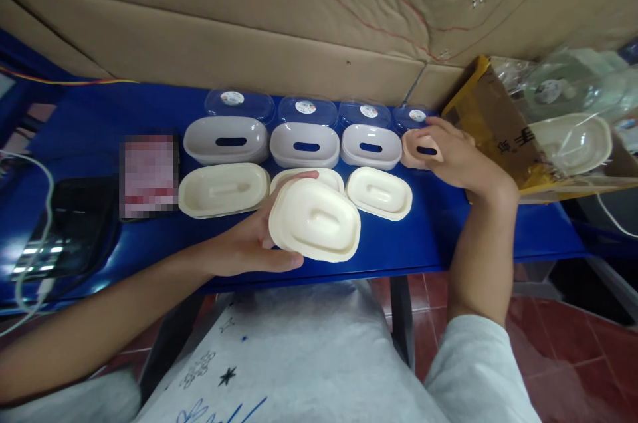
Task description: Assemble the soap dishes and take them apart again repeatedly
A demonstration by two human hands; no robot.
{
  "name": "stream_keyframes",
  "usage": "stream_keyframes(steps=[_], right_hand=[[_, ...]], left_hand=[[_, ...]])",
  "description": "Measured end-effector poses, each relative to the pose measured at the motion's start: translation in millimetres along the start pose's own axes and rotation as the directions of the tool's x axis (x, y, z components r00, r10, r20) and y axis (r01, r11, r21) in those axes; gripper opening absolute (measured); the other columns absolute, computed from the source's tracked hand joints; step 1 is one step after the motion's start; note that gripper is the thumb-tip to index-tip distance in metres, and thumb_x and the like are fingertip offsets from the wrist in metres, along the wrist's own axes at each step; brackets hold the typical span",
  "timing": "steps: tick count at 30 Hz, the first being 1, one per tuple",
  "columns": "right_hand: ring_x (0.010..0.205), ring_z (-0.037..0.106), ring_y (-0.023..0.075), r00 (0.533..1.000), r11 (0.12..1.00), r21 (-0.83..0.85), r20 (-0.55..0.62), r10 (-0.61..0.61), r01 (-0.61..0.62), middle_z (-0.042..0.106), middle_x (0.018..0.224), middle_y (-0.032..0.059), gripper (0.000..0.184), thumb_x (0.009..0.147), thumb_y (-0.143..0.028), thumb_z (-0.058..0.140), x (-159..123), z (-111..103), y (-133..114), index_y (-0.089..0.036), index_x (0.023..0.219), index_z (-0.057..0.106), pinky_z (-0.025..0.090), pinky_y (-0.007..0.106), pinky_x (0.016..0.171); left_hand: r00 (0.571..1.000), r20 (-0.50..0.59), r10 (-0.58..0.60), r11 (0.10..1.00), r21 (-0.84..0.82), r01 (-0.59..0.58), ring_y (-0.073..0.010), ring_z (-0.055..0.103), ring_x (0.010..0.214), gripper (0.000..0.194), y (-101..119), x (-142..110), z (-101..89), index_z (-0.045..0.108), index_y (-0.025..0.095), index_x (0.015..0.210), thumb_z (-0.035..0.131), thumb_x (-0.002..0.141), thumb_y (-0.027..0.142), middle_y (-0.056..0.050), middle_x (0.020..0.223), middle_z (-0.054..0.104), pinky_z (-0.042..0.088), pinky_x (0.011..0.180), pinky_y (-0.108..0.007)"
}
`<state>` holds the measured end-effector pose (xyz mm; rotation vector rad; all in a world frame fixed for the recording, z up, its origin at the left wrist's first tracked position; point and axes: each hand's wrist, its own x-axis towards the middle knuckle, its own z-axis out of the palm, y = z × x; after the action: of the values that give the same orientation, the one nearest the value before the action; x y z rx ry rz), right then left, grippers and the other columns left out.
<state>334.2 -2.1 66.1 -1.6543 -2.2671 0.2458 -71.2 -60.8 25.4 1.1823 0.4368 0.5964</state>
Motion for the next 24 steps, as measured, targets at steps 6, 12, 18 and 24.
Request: stream_keyframes(steps=[6, 12, 18, 24], right_hand=[[0.161, 0.044, 0.0394, 0.933, 0.914, 0.187, -0.06, -0.356, 0.361, 0.049, 0.172, 0.0069, 0.072, 0.102, -0.061, 0.069, -22.9, 9.7, -124.9, -0.04, 0.165, 0.043, 0.043, 0.065, 0.13], [0.166, 0.033, 0.0475, 0.869, 0.873, 0.135, 0.105, -0.483, 0.469, 0.026, 0.185, 0.0154, 0.093, 0.104, -0.034, 0.069, -43.8, 48.5, -168.2, -0.037, 0.178, 0.013, 0.038, 0.075, 0.127], [0.163, 0.035, 0.0509, 0.881, 0.888, 0.148, 0.129, -0.455, 0.436, 0.024, 0.182, 0.0238, 0.105, 0.098, -0.04, 0.078, -41.5, 50.7, -164.6, -0.029, 0.178, 0.011, 0.041, 0.076, 0.123], [0.157, 0.045, 0.0482, 0.897, 0.91, 0.032, 0.162, -0.412, 0.413, 0.038, 0.176, 0.0198, 0.103, 0.098, -0.063, 0.075, -35.8, 21.8, -142.1, -0.032, 0.178, 0.02, 0.043, 0.072, 0.124]], left_hand=[[0.997, -0.059, 0.048, 0.999, -0.009, -0.049, -0.0388, 0.05, 0.155, 0.109, -7.0, 7.6, 0.9, 0.03, 0.041, 0.167, 0.096, 0.081, 0.032, -0.012, 0.17, 0.043, 0.049, 0.123, -0.056], [0.987, -0.066, 0.148, 0.98, 0.146, -0.137, -0.0425, 0.029, 0.169, 0.097, -7.8, 5.8, 2.8, 0.038, 0.038, 0.165, 0.093, 0.086, 0.032, -0.011, 0.178, 0.036, 0.037, 0.13, -0.064], [0.966, -0.031, 0.256, 0.93, 0.282, -0.237, -0.0442, 0.029, 0.169, 0.096, -13.4, 7.8, -2.7, 0.044, 0.037, 0.161, 0.097, 0.082, 0.032, -0.011, 0.176, 0.039, 0.035, 0.132, -0.066], [0.986, 0.05, 0.161, 0.967, 0.193, -0.167, -0.0318, 0.073, 0.134, 0.089, -14.3, 4.9, 1.3, 0.019, 0.049, 0.173, 0.073, 0.105, 0.029, -0.012, 0.168, 0.051, 0.065, 0.108, -0.053]])
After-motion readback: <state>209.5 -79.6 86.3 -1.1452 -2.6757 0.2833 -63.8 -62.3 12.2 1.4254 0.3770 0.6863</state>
